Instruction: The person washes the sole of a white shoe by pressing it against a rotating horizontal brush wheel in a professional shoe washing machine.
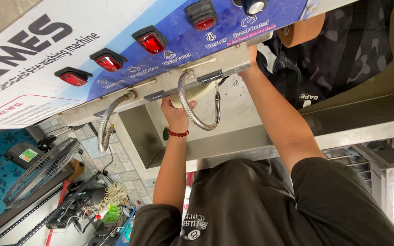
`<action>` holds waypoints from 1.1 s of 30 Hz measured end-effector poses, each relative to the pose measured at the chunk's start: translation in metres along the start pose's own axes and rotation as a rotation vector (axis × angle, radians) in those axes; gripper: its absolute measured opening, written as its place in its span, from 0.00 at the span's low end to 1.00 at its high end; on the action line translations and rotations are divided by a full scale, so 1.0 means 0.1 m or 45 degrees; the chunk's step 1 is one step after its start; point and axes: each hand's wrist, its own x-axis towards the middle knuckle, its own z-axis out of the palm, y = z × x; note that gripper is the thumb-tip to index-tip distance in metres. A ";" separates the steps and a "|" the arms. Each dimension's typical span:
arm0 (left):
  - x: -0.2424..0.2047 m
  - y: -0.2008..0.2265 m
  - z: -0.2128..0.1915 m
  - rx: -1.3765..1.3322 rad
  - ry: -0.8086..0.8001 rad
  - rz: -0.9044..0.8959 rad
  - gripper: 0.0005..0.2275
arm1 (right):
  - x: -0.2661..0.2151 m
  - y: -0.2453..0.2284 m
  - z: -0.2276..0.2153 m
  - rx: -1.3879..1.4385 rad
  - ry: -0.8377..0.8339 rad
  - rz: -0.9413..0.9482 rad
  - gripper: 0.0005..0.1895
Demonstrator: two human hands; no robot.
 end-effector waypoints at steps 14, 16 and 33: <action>-0.05 0.05 -0.10 -0.078 -0.020 -0.051 0.26 | -0.12 0.04 0.15 -0.065 -0.236 -0.214 0.20; -0.08 0.01 -0.12 -0.125 -0.022 -0.039 0.25 | -0.18 0.08 0.12 -0.077 -0.276 -0.256 0.19; 0.03 -0.06 -0.23 -0.499 0.120 -0.038 0.25 | 0.36 0.80 -0.37 0.115 -0.181 -0.011 0.21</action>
